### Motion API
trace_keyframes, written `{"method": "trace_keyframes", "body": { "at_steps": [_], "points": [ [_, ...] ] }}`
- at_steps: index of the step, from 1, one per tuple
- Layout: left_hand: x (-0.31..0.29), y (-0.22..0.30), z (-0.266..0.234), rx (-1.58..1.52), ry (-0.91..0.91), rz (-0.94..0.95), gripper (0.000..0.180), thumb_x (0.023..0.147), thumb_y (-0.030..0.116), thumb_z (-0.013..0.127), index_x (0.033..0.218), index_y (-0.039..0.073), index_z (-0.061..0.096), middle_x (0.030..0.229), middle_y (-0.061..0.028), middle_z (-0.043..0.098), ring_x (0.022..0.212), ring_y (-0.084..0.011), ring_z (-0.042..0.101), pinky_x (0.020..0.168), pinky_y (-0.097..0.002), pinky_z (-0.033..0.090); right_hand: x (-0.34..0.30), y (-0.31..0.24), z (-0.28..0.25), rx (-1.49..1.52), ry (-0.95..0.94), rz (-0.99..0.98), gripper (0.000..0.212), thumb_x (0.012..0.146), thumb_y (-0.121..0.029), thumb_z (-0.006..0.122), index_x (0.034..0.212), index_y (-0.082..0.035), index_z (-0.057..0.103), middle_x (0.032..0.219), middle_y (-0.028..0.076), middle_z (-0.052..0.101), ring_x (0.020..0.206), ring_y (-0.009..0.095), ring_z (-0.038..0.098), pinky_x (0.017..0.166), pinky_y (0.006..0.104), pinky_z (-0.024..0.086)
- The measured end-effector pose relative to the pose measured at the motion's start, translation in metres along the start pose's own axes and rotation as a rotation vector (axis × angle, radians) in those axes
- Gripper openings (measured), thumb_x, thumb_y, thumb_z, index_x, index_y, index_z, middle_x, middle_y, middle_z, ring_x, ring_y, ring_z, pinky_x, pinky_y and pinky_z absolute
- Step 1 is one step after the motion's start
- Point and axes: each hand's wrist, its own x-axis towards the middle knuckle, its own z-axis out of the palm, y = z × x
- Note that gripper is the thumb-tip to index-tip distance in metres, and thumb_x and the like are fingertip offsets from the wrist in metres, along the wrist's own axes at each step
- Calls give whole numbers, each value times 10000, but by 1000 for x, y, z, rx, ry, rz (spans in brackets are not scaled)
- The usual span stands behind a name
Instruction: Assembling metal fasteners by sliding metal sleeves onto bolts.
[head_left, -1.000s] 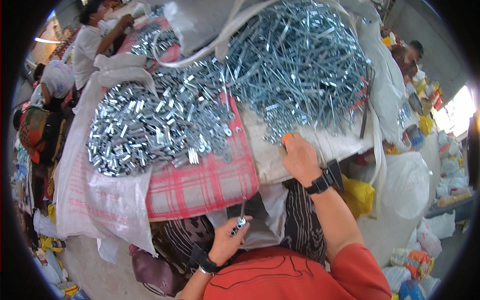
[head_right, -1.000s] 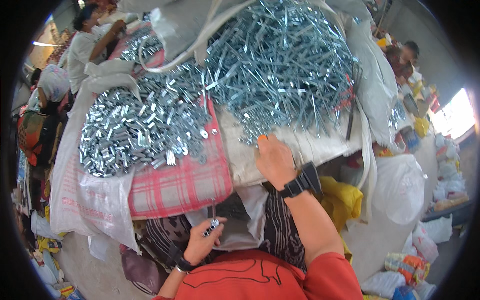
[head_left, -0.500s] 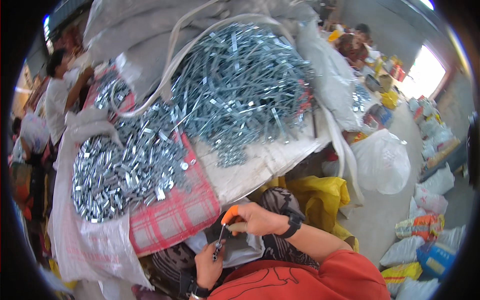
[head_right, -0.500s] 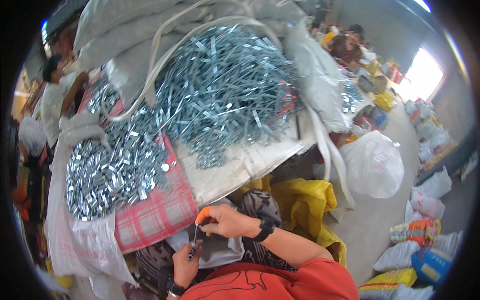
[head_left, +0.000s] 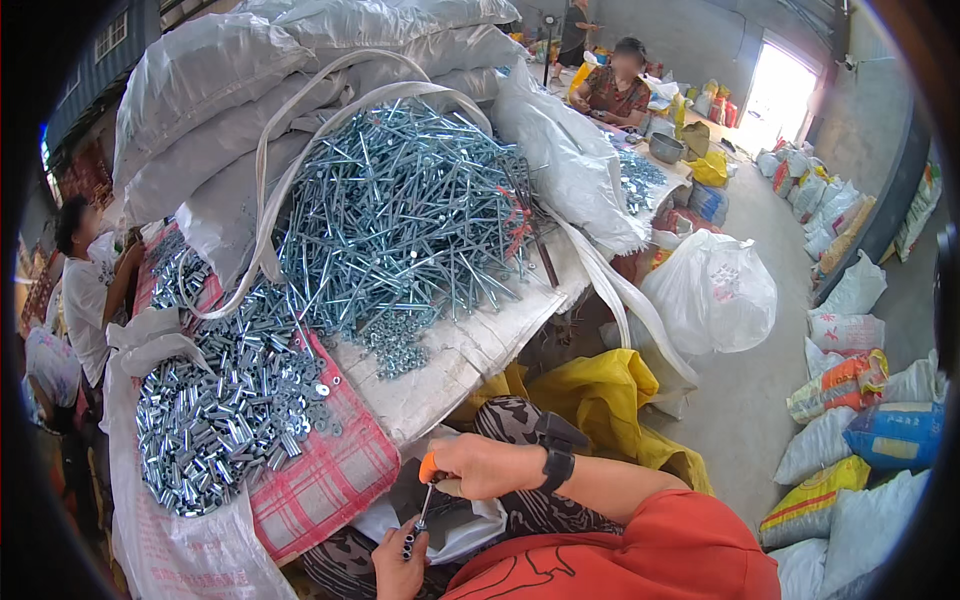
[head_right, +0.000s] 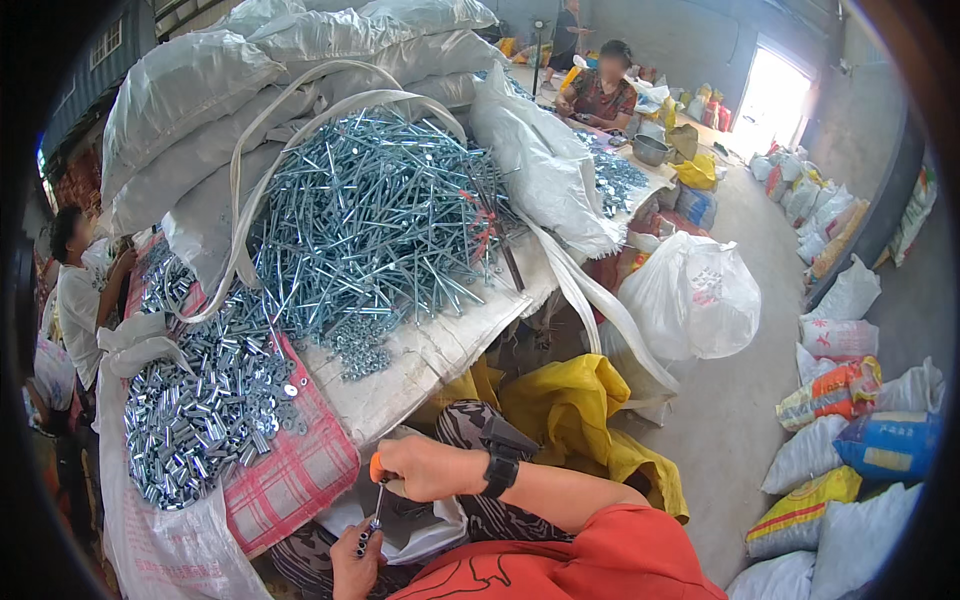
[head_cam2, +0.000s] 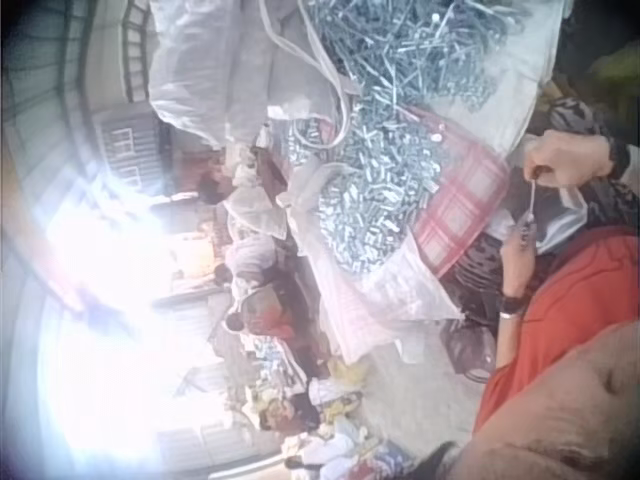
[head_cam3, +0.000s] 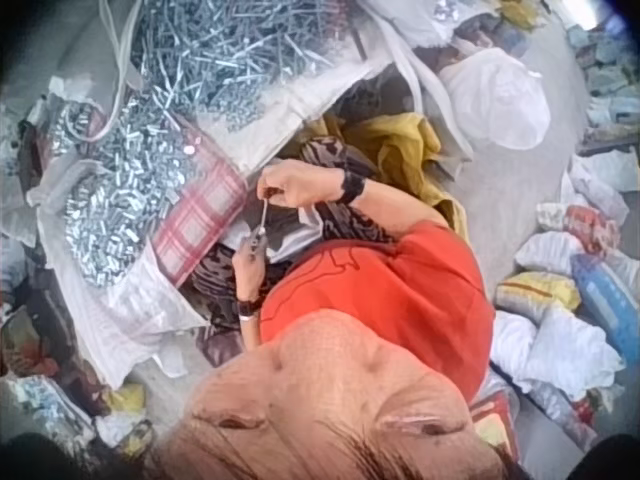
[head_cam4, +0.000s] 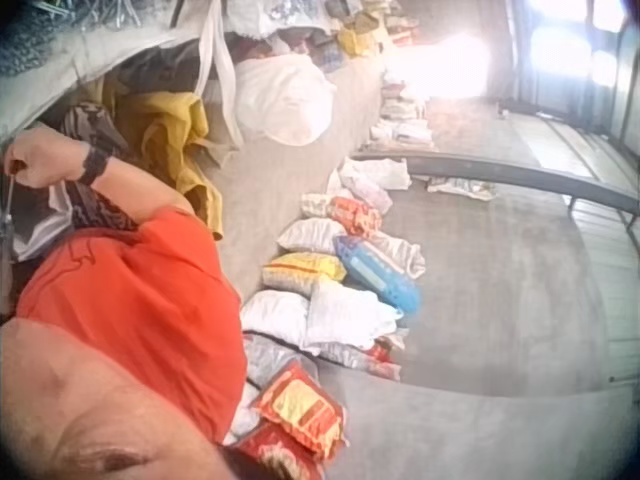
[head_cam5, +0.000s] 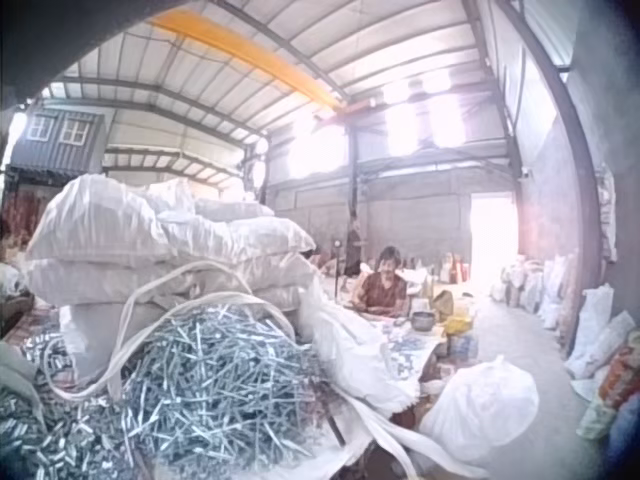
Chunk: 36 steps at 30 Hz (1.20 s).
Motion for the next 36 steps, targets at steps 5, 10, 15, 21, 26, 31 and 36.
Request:
{"method": "trace_keyframes", "body": {
  "at_steps": [5,10,15,21,26,31,36],
  "points": [
    [-4,11,-7,-503,-207,-355,151,952,119,565,857,8,605,645,-13,567,540,-81,509,494,-239,377,2,-1,17,845,-239,418,227,840,-131,698,1022,-19,621,825,18,630,651,71,566,595,216,460],
    [-3,21,15,-554,-39,-250,106,941,91,596,954,-12,616,716,-1,577,611,-69,518,539,-226,411,-1,-14,52,815,-187,508,261,840,-182,719,1000,-8,610,808,9,613,642,70,555,590,220,460],
    [-9,9,9,-535,14,-274,123,948,78,586,1029,-9,620,720,11,563,593,-56,480,501,-214,373,-3,-6,63,1008,-86,479,369,831,-252,743,1072,-3,618,844,27,607,728,90,576,648,229,478],
    [7,6,36,-109,69,100,151,838,67,682,933,-27,613,769,-143,639,642,-152,635,557,-292,485,7,-6,63,873,56,390,463,872,-212,675,1285,-45,547,1220,54,556,1014,124,553,880,288,452],
    [16,-18,9,-653,428,-290,112,888,66,656,937,-16,597,716,-65,607,595,-141,656,526,-256,488,5,-15,61,976,-82,159,584,983,-400,495,1435,-39,406,1365,80,447,1232,155,415,1013,325,356],
    [5,-1,22,-192,306,-67,115,878,58,661,875,-3,564,715,-54,587,564,-129,628,518,-274,479,2,0,86,1310,-89,514,636,1001,-510,378,1410,-25,435,1461,90,388,1248,162,413,1026,328,341],
    [10,-29,10,-212,335,-206,133,912,93,627,867,-7,552,670,-31,560,557,-136,631,501,-263,458,0,4,86,1046,-37,260,663,1001,-537,337,1402,-20,442,1460,94,396,1324,176,371,1061,323,322]
  ]
}}
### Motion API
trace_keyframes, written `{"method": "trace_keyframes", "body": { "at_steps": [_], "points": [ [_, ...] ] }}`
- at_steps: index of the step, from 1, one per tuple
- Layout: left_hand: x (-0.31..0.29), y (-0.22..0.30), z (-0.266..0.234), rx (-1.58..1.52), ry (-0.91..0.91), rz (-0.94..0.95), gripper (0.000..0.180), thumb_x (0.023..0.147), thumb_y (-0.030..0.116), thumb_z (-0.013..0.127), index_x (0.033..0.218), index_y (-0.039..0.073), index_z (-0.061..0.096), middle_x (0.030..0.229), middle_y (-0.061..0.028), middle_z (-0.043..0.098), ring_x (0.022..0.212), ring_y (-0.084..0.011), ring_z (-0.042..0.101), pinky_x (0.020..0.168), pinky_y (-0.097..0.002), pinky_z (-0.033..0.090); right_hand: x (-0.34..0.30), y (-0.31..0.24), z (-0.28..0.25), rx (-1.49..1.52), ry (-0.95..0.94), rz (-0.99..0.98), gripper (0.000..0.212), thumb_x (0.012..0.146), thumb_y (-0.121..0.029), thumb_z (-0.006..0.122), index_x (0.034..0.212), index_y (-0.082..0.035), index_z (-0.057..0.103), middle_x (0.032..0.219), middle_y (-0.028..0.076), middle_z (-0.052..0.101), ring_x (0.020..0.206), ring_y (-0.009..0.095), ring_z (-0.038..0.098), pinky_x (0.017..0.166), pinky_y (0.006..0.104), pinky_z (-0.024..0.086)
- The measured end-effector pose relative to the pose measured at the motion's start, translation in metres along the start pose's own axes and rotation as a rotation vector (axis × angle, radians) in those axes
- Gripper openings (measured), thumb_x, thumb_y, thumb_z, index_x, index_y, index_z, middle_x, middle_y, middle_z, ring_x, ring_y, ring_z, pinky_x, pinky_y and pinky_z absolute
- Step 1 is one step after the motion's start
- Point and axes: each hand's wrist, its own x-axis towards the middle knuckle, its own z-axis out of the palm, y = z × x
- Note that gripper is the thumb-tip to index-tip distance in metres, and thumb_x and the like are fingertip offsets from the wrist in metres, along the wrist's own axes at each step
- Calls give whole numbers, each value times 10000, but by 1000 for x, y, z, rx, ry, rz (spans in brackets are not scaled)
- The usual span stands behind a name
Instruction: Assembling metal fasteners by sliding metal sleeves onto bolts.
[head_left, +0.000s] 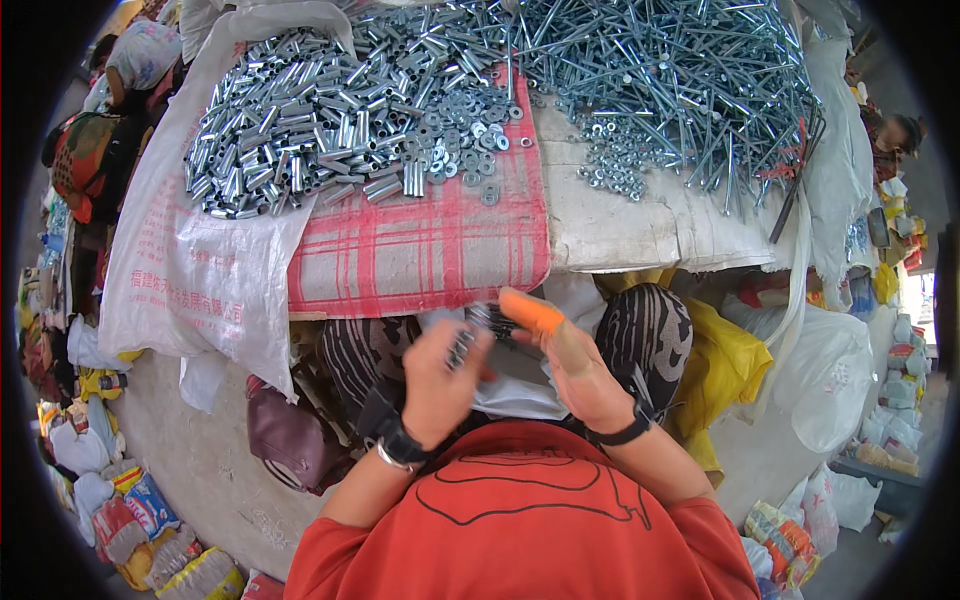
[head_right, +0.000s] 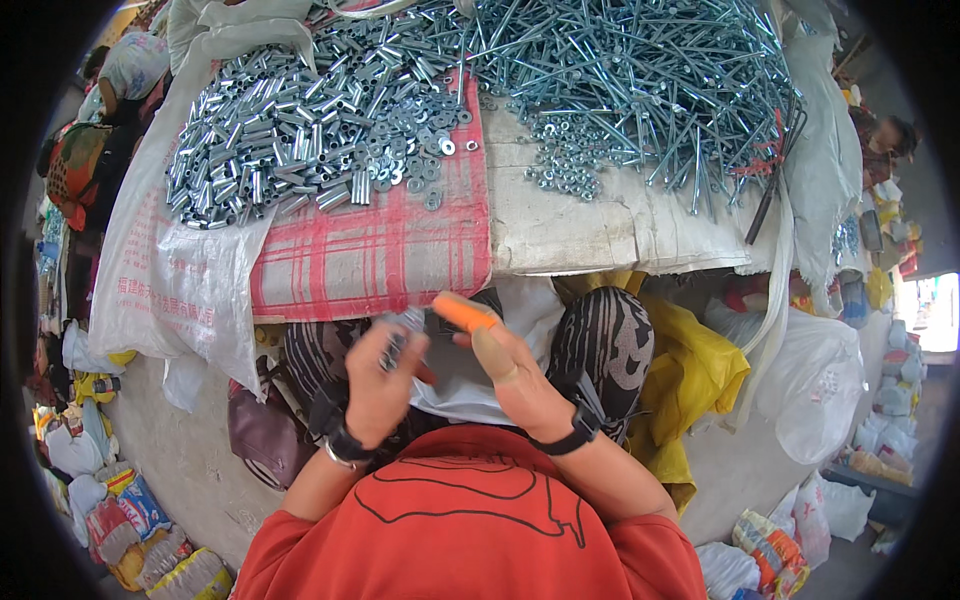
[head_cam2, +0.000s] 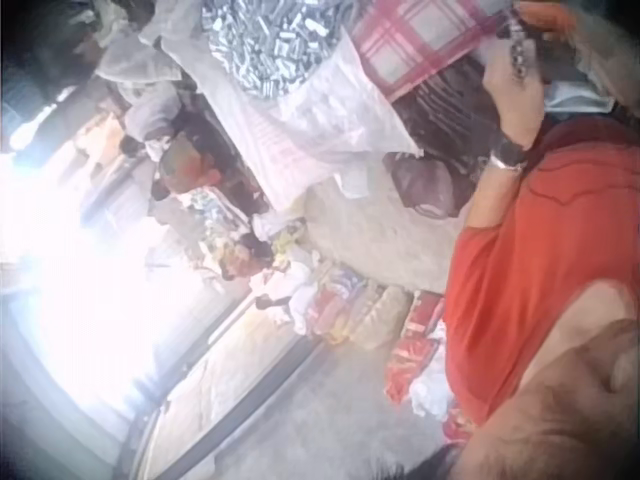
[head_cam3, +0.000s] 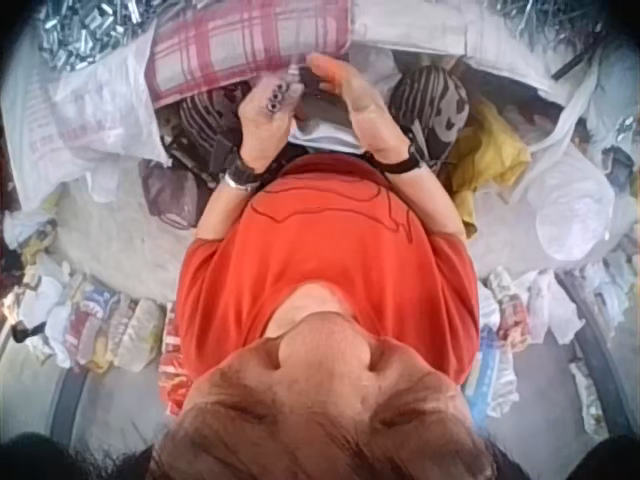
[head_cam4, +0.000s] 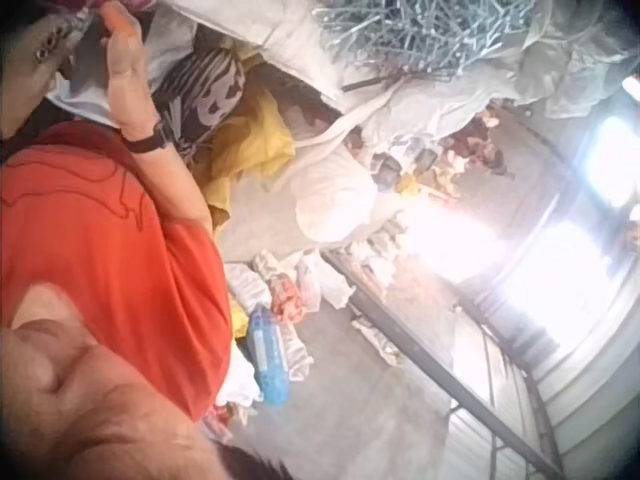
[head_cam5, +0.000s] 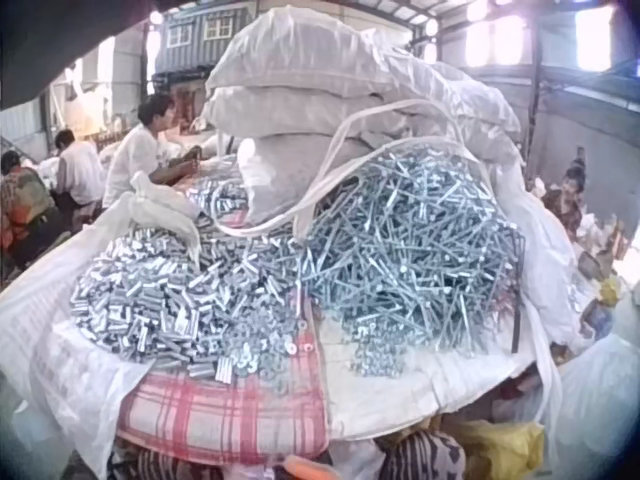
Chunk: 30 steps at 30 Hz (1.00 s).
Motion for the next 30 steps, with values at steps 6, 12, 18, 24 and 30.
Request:
{"method": "trace_keyframes", "body": {
  "at_steps": [6,12,18,24,30],
  "points": [
    [6,3,-4,21,-7,-9,104,935,86,601,949,-16,593,666,-57,602,564,-128,642,506,-259,478,5,-9,0,23,42,189,546,961,-296,575,1414,-31,422,1389,77,479,1257,166,457,1050,326,353],
    [-11,-9,6,-509,-484,-275,120,968,96,550,999,-20,558,771,-81,610,629,-183,670,562,-305,555,13,-17,-18,-231,-2,319,252,875,-91,670,1115,-18,658,993,25,638,871,119,616,802,271,497],
    [-6,-31,6,279,-586,43,139,952,74,558,997,-45,613,788,-111,653,622,-202,686,544,-307,563,38,-65,-47,-1026,162,-108,234,828,-146,714,1048,-71,688,866,120,650,744,250,641,678,327,509],
    [-1,-20,10,-193,-497,-371,213,957,76,547,1110,-61,606,776,-98,639,672,-183,684,628,-287,590,92,-94,-160,-1914,668,-26,201,855,-90,556,1031,-59,648,878,138,606,765,327,627,675,420,502],
    [2,-21,5,-354,-510,-517,256,969,70,523,1181,-67,567,851,-101,628,787,-195,681,693,-308,590,87,-90,-163,-2143,481,-94,79,837,-87,557,853,-47,623,872,106,606,819,275,636,706,400,489]
  ]
}}
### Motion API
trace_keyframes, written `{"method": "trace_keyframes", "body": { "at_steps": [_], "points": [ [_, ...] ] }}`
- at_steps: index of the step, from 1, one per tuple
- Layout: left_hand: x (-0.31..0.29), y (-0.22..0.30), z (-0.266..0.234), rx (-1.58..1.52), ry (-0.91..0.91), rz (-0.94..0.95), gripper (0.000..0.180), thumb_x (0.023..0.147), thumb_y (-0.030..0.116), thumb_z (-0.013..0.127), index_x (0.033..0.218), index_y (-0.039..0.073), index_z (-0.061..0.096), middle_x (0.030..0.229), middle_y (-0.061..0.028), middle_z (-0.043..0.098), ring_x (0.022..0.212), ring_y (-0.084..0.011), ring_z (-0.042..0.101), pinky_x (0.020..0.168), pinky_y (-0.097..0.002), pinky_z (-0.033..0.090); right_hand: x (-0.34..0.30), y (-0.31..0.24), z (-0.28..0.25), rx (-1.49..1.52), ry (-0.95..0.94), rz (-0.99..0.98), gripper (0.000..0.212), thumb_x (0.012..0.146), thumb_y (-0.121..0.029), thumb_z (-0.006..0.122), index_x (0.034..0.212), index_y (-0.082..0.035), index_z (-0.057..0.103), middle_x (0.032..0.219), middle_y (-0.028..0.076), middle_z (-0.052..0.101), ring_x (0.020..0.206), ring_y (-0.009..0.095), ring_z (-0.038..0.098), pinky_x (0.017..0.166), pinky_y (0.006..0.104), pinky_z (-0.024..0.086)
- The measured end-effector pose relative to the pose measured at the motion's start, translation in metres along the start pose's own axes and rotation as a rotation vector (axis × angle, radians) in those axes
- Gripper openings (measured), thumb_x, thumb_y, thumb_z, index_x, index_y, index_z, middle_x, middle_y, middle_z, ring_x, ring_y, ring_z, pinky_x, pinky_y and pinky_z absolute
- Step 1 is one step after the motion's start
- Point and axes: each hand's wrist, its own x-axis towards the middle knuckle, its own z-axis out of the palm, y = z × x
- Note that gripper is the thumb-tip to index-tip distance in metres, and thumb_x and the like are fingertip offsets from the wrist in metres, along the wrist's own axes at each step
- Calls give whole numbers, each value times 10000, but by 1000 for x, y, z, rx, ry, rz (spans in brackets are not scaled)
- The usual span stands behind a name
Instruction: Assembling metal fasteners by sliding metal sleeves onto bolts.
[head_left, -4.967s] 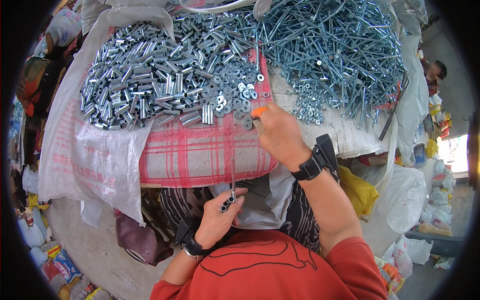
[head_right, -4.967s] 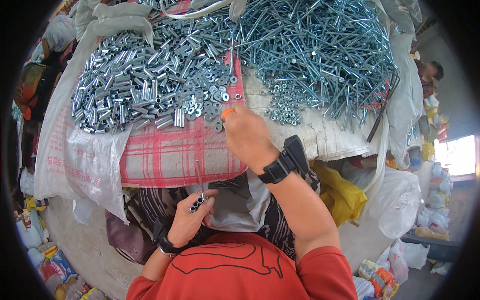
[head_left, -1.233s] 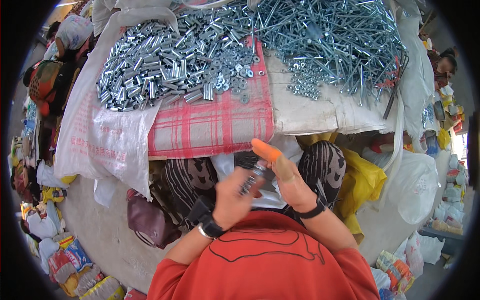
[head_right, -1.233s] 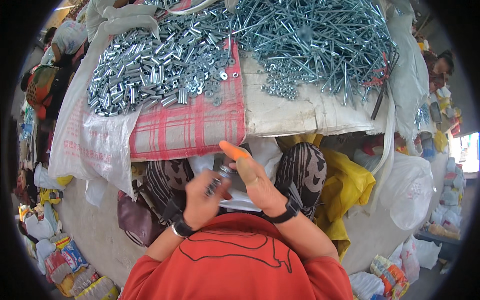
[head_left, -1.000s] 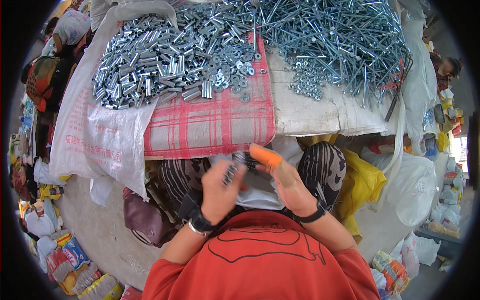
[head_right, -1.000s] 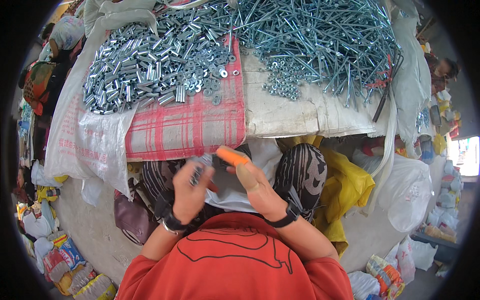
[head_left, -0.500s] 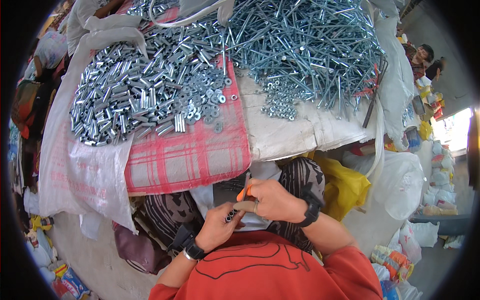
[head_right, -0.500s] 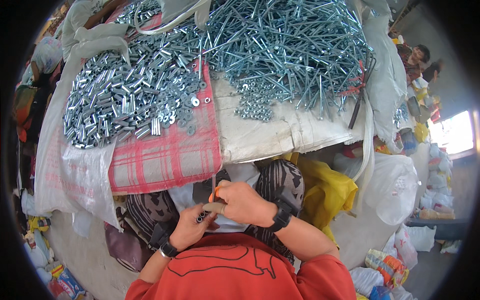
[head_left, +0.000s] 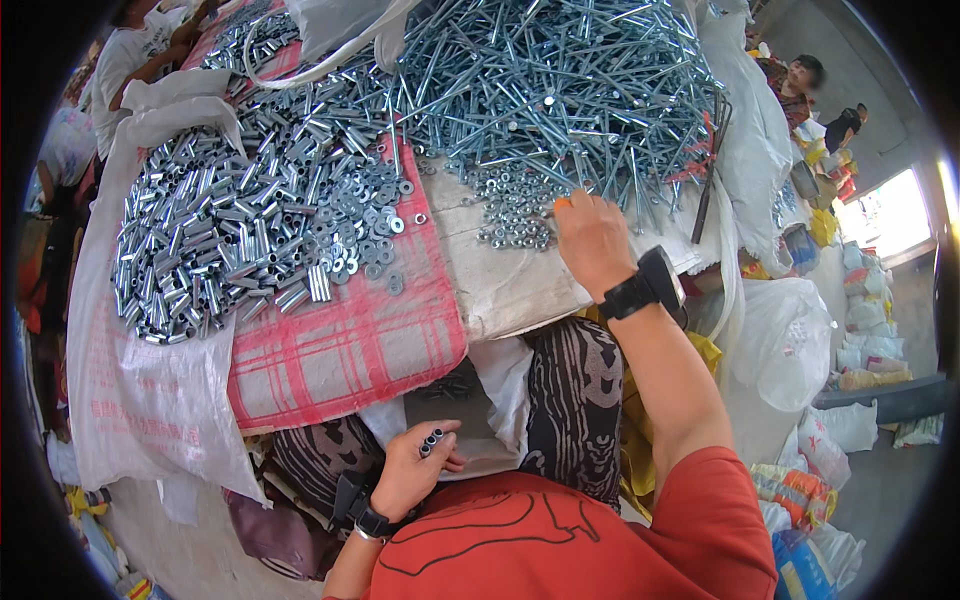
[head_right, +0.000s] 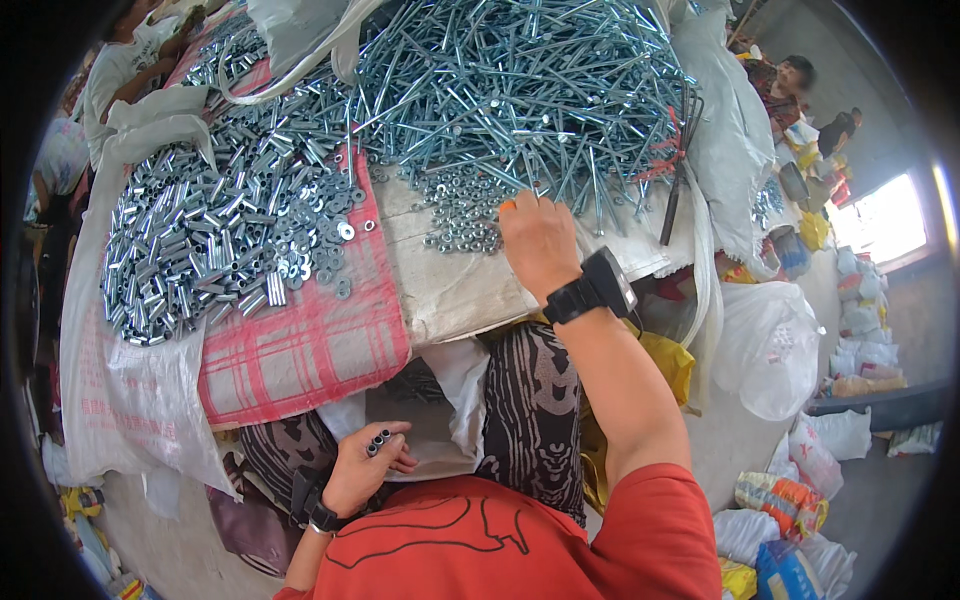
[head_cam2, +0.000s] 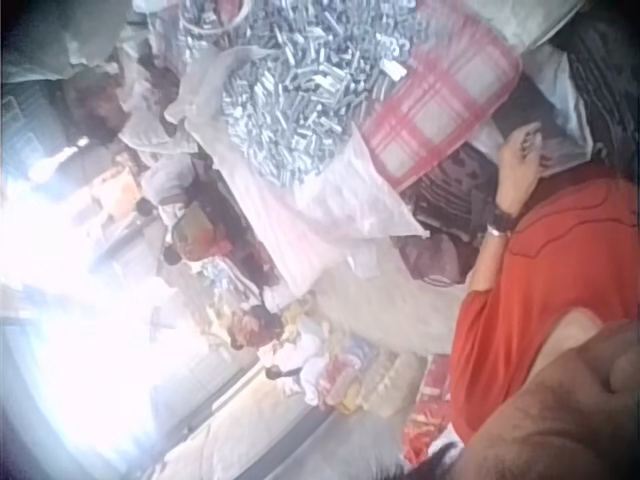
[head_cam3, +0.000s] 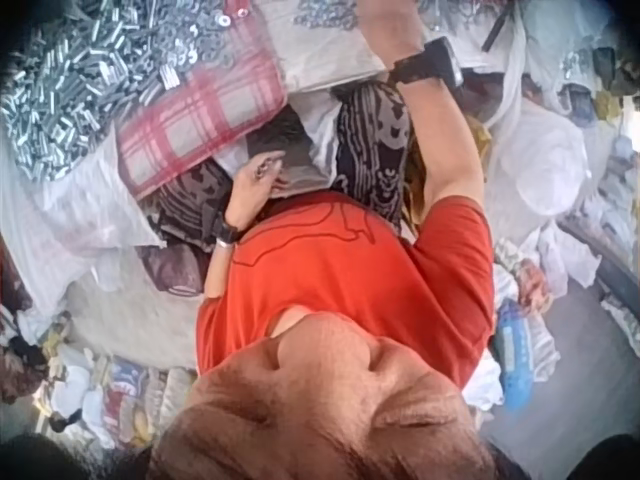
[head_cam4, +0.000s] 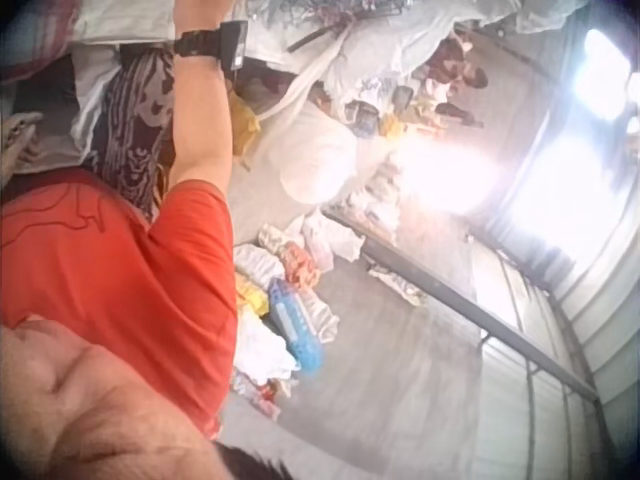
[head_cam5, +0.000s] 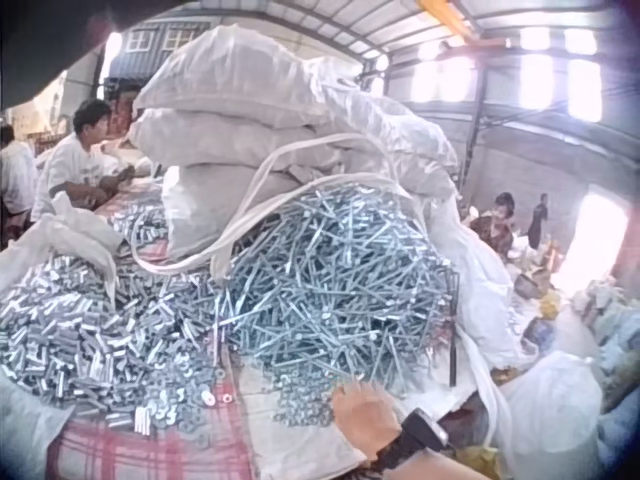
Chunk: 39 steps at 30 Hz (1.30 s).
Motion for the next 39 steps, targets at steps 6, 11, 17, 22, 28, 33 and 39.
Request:
{"method": "trace_keyframes", "body": {
  "at_steps": [6,11,17,22,28,33,39],
  "points": [
    [-7,1,0,-140,-49,15,323,962,14,478,1276,-63,490,957,-138,615,864,-249,679,763,-357,583,-43,2,-26,414,509,132,75,756,-1,674,820,-39,660,782,123,622,661,297,614,573,349,487],
    [-13,8,0,-420,-78,104,467,892,-80,481,1355,-52,421,1091,-169,609,1004,-318,653,884,-442,545,-63,-7,-79,1085,502,675,126,827,-24,707,952,-25,693,737,-11,623,599,60,538,550,211,441],
    [-16,38,8,-604,-205,187,539,873,-72,494,1393,-77,355,1169,-234,574,1099,-355,612,943,-427,519,-63,-6,-59,1285,167,788,157,869,-98,692,1011,-30,694,781,-16,606,645,54,513,617,213,426],
    [-23,33,11,-598,-181,218,500,934,8,517,1400,-65,352,1197,-228,570,1116,-329,605,946,-409,519,-65,-29,-20,903,176,502,212,862,-87,694,1073,-65,693,812,25,609,671,109,541,645,245,445],
    [-33,31,5,-602,0,207,422,1017,251,453,1319,-44,463,1120,-182,609,987,-281,656,838,-360,559,-98,-82,-81,1236,-293,96,404,859,3,628,1258,-44,591,914,118,656,717,185,605,699,268,489],
    [-31,29,-3,-779,159,207,484,1022,417,386,1246,20,550,1006,-127,610,720,-158,578,627,-284,491,-113,-109,-112,1313,-439,-202,386,825,-39,692,1205,-80,639,800,103,611,652,236,602,609,299,483],
    [-33,33,0,-892,125,203,463,1007,432,430,1247,60,564,998,-104,600,694,-131,511,618,-268,452,-121,-133,-117,1147,-283,-249,354,785,-53,724,1133,-98,681,698,77,526,578,242,554,510,342,441]
  ]
}}
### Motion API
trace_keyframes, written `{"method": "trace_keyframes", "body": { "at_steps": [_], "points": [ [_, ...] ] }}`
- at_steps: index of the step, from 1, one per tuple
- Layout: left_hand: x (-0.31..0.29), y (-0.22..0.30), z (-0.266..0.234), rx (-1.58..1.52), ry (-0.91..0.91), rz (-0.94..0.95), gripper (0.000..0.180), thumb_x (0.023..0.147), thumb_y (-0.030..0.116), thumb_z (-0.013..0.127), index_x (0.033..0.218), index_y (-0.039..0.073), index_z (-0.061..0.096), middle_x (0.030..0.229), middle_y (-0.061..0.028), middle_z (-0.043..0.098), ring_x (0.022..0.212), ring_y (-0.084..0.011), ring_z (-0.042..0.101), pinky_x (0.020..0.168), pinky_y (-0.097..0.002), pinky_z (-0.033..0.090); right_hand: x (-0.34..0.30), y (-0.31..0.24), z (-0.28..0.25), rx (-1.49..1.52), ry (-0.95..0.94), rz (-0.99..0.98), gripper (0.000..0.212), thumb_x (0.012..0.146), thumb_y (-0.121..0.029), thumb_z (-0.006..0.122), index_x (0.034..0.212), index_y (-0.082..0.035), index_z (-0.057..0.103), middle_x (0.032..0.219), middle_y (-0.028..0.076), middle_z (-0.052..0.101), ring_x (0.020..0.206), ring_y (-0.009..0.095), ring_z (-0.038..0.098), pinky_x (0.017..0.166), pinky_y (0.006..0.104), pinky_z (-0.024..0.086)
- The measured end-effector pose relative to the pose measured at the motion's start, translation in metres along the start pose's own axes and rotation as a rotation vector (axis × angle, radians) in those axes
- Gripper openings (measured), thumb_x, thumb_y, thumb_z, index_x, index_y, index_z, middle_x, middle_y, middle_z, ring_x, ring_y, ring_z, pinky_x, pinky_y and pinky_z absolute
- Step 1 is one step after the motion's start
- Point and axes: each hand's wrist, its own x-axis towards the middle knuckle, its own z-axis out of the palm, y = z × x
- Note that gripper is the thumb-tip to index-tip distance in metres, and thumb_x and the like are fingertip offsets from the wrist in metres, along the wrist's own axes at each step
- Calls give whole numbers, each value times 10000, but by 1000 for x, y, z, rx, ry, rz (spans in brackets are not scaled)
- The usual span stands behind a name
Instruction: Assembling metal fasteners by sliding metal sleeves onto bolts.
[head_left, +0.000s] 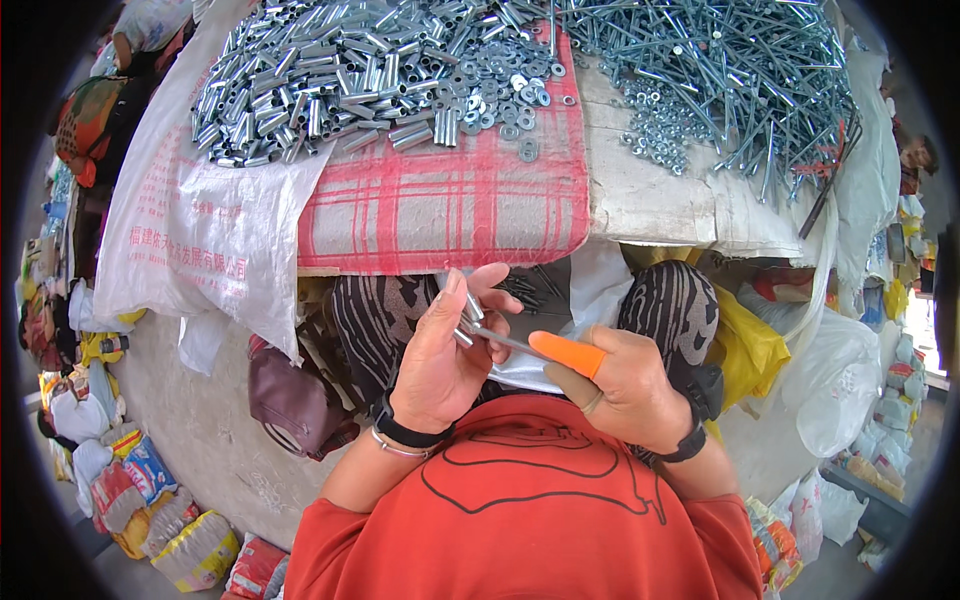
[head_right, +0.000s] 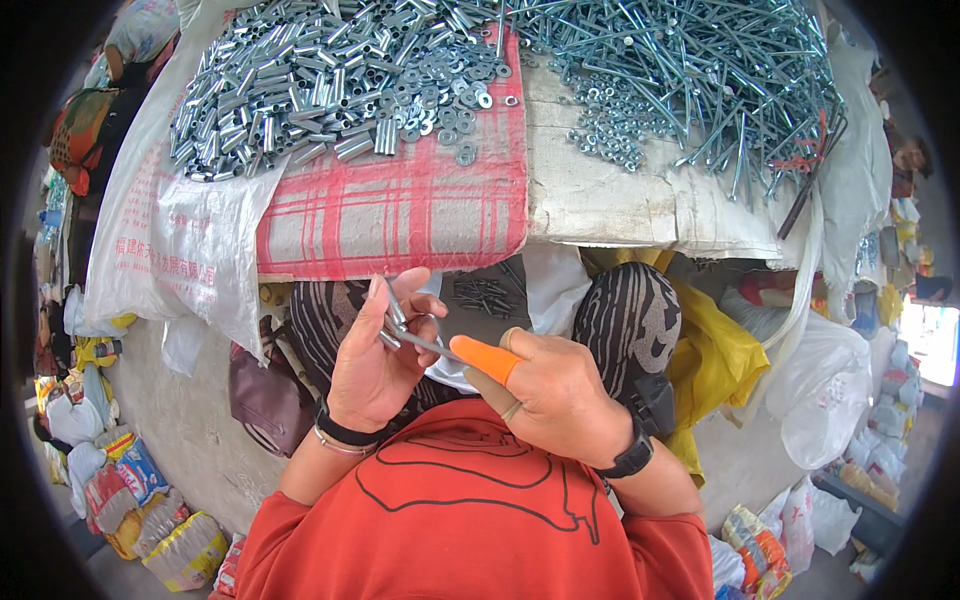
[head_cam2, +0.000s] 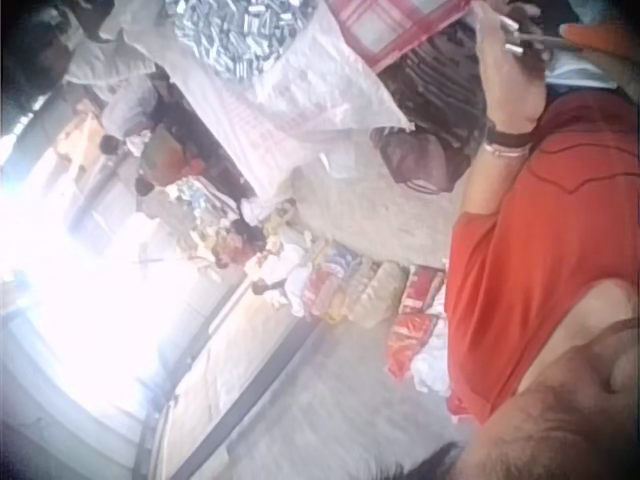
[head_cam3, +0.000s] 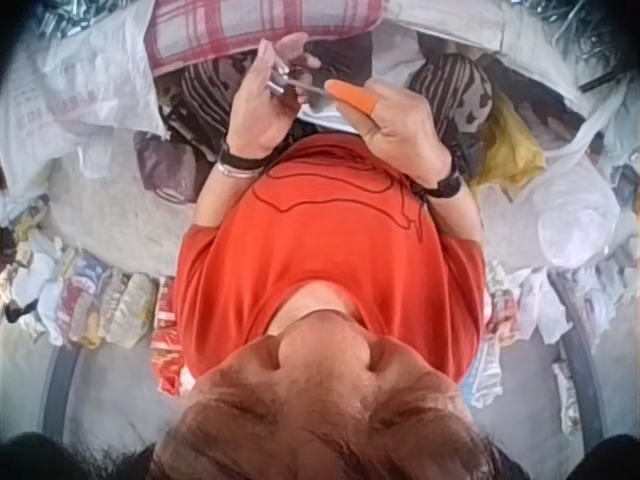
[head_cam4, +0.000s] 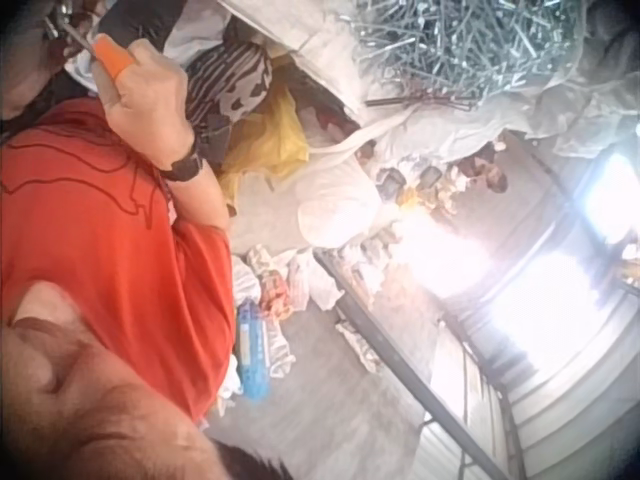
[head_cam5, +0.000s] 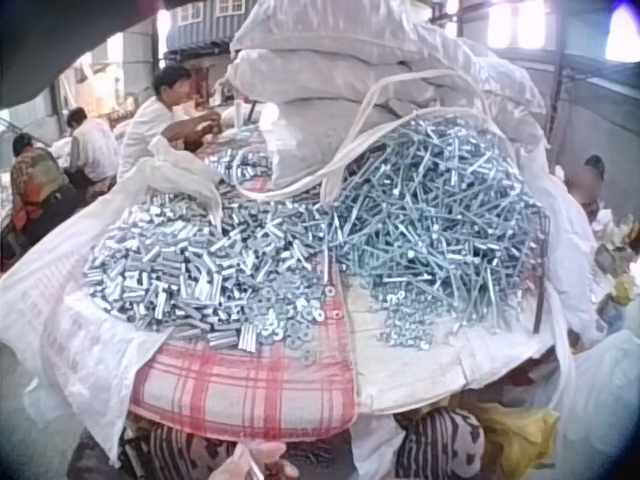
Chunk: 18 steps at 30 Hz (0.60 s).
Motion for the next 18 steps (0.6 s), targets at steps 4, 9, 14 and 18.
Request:
{"method": "trace_keyframes", "body": {
  "at_steps": [4,9,14,18],
  "points": [
    [-2,-3,8,55,68,1,442,1000,411,461,1228,46,563,998,-103,600,683,-126,504,608,-266,443,-4,1,9,-122,136,58,333,774,-48,724,1103,-78,688,692,79,514,563,246,551,494,359,434],
    [-5,-10,-3,125,-179,-222,353,994,336,512,1171,40,594,951,-57,617,772,-101,565,657,-250,475,0,5,19,-122,307,-44,328,740,-116,752,1053,-40,691,860,100,609,675,270,602,601,354,484],
    [-10,-39,10,78,-203,-175,278,991,257,529,1157,37,561,1005,-41,616,935,-156,622,656,-285,560,28,5,30,-113,321,-218,588,720,-281,776,1234,-58,598,1186,137,580,987,318,596,856,397,456],
    [-3,-17,4,203,-162,-258,257,988,207,523,1149,7,525,976,-115,609,856,-203,641,619,-332,589,63,47,1,224,374,91,270,849,-149,683,1099,-48,662,1025,152,663,911,297,640,810,355,500]
  ]
}}
